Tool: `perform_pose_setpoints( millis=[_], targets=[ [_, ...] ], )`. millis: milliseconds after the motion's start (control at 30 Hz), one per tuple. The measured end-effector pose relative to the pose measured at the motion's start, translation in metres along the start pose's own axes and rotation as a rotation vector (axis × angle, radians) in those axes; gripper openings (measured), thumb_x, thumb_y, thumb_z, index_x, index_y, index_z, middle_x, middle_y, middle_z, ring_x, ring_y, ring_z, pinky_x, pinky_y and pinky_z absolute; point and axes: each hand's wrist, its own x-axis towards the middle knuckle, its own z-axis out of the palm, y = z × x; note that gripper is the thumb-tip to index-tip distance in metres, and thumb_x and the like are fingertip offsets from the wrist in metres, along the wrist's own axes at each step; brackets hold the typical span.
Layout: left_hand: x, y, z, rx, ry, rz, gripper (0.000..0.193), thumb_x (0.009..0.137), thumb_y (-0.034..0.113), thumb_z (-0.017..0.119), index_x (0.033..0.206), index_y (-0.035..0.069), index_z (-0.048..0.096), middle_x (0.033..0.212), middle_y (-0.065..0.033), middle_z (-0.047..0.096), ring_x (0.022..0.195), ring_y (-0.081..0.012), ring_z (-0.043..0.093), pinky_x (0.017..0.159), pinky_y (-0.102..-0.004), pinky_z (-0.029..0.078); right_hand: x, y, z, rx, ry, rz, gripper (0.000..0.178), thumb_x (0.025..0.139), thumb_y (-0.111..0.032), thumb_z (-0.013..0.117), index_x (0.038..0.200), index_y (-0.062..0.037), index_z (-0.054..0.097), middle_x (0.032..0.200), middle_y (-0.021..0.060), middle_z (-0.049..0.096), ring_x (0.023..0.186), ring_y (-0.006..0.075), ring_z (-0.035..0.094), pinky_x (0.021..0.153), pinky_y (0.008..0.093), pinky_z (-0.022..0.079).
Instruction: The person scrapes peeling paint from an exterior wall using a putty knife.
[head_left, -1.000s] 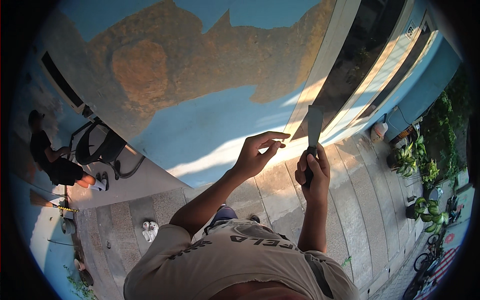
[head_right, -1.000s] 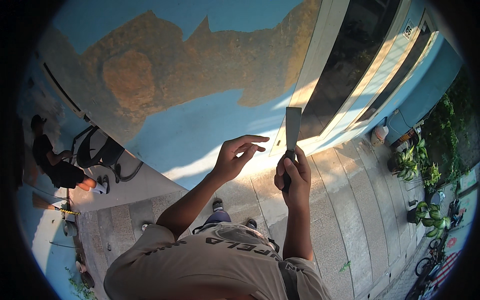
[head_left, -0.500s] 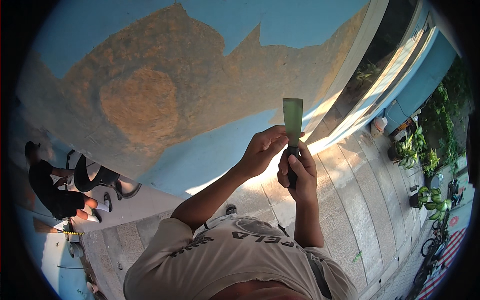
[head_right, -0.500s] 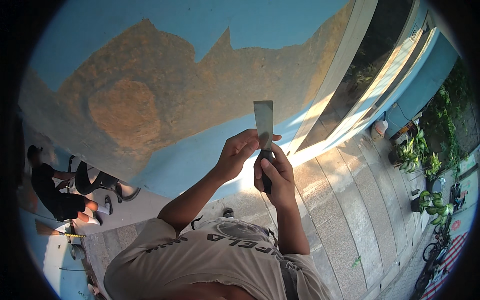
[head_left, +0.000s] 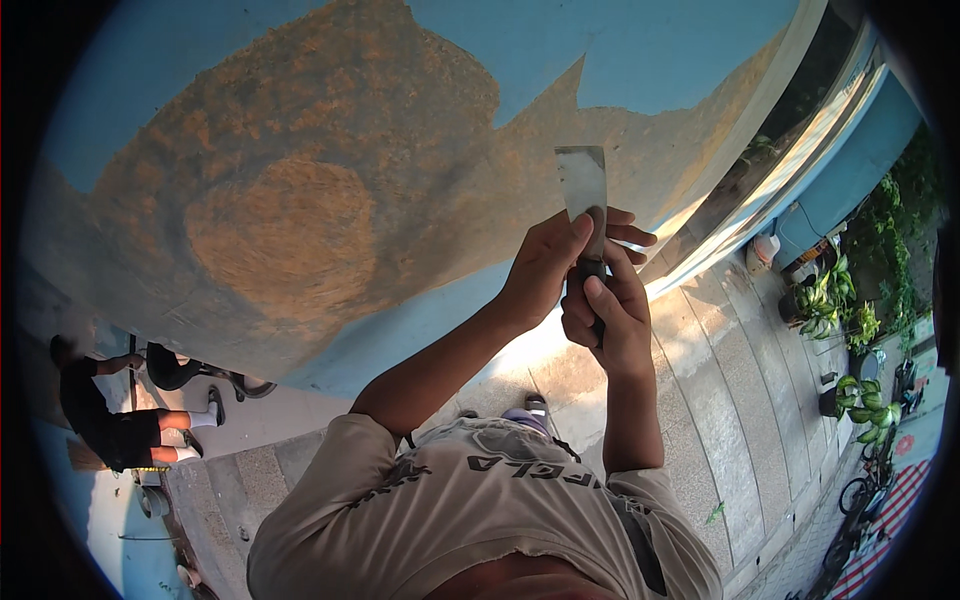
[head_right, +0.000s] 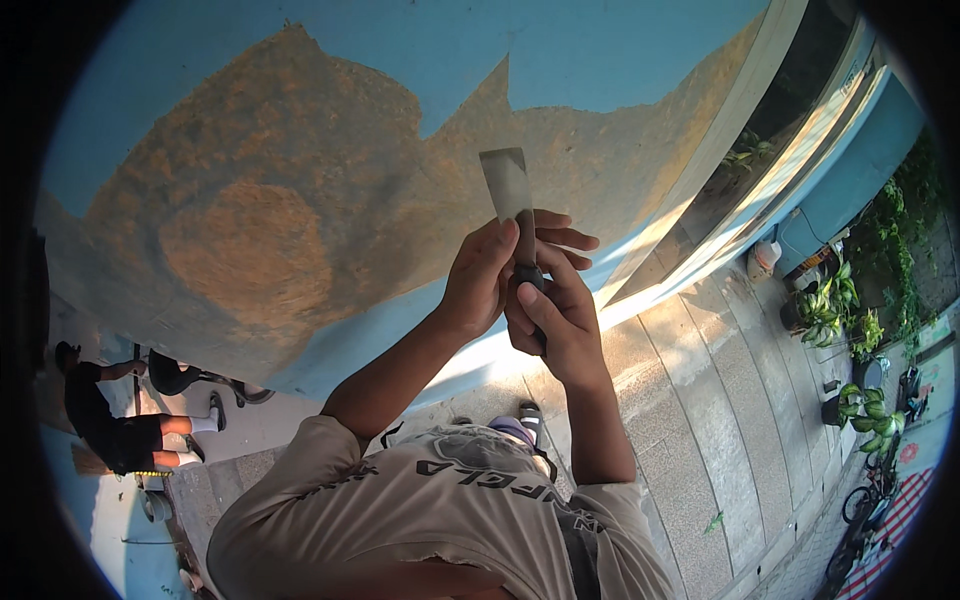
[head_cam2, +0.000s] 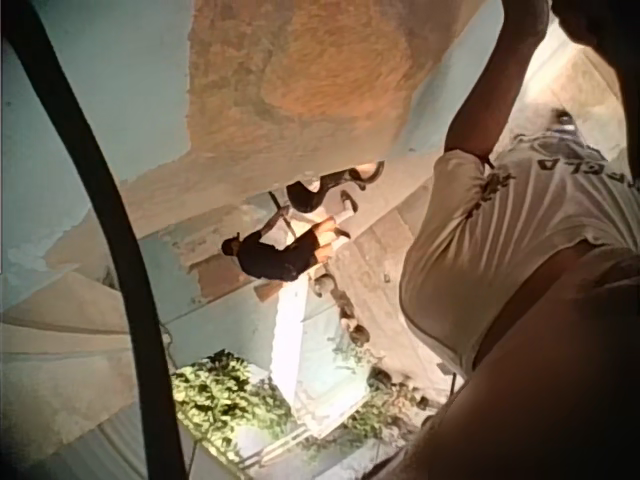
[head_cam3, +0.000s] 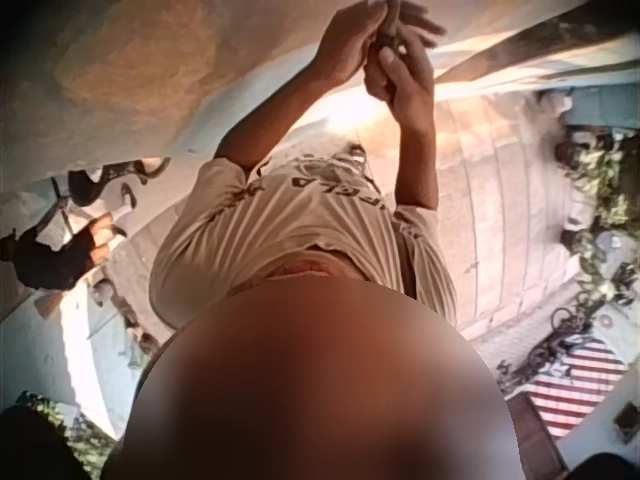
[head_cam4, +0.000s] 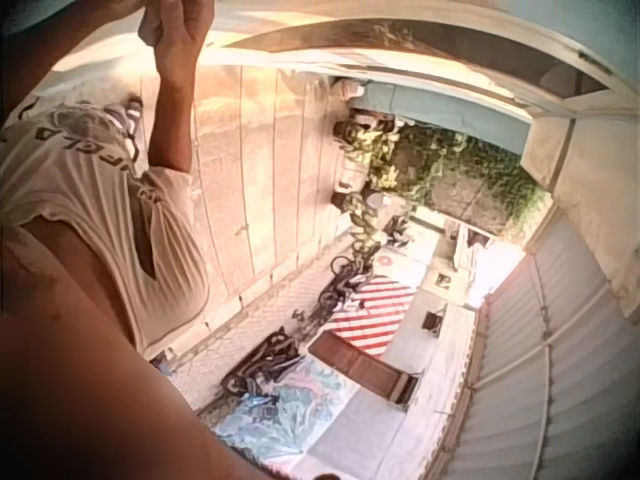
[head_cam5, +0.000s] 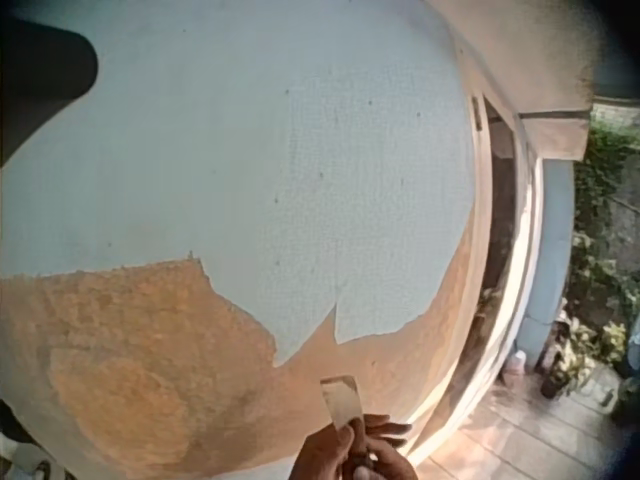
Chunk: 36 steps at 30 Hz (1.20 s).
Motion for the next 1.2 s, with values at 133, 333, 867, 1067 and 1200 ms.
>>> perform_pose_setpoints(
  millis=[133, 333, 867, 1067, 1200],
  targets=[
    [0.02, 0.002, 0.002, -0.035, 0.049, 0.058, 0.062, 0.102, 0.052, 0.03, 0.118, -0.002, 0.056, 0.104, -0.0216, 0.068, 0.097, -0.0294, 0.068, 0.085, -0.0386, 0.055, 0.026, -0.013, -0.014, -0.02, -0.118, 0.038, 0.041, 0.1, -0.016, 0.051, 0.137, -0.0024, 0.041, 0.064, -0.0024, 0.04, 0.043, 0.0033, 0.031, 0.037, 0.0197, 0.023],
    [0.041, -0.003, 0.003, -0.125, 0.178, 0.152, 0.06, 0.103, 0.053, 0.027, 0.102, 0.002, 0.058, 0.082, -0.016, 0.066, 0.088, -0.0279, 0.067, 0.084, -0.0404, 0.053, 0.055, -0.031, -0.032, -0.108, -0.205, 0.117, 0.032, 0.099, -0.012, 0.051, 0.129, -0.0023, 0.045, 0.062, -0.003, 0.039, 0.043, 0.0028, 0.031, 0.038, 0.02, 0.022],
    [0.071, -0.016, 0.012, -0.251, 0.225, 0.403, 0.06, 0.1, 0.059, 0.027, 0.079, 0.009, 0.052, 0.061, -0.0084, 0.051, 0.08, -0.0262, 0.057, 0.089, -0.0486, 0.048, 0.091, -0.054, -0.063, -0.237, -0.42, 0.147, 0.021, 0.097, -0.004, 0.052, 0.116, 0.0029, 0.05, 0.065, -0.0029, 0.044, 0.044, 0.0001, 0.031, 0.038, 0.019, 0.021],
    [0.08, -0.011, 0.018, -0.33, 0.209, 0.524, 0.061, 0.1, 0.061, 0.023, 0.08, 0.01, 0.052, 0.06, -0.0077, 0.049, 0.081, -0.0278, 0.057, 0.089, -0.0508, 0.048, 0.1, -0.075, -0.054, -0.392, -0.504, 0.146, 0.022, 0.098, -0.005, 0.051, 0.117, 0.0043, 0.051, 0.064, -0.0038, 0.043, 0.044, 0.0005, 0.031, 0.038, 0.019, 0.022],
    [0.082, -0.007, 0.018, -0.311, 0.174, 0.553, 0.058, 0.102, 0.055, 0.016, 0.081, 0.013, 0.05, 0.06, -0.0036, 0.048, 0.084, -0.025, 0.056, 0.088, -0.0514, 0.049, 0.102, -0.089, -0.048, -0.531, -0.513, 0.147, 0.016, 0.096, -0.003, 0.056, 0.111, 0.0028, 0.056, 0.073, 0.001, 0.053, 0.06, 0.0069, 0.046, 0.055, 0.0231, 0.037]
  ],
)
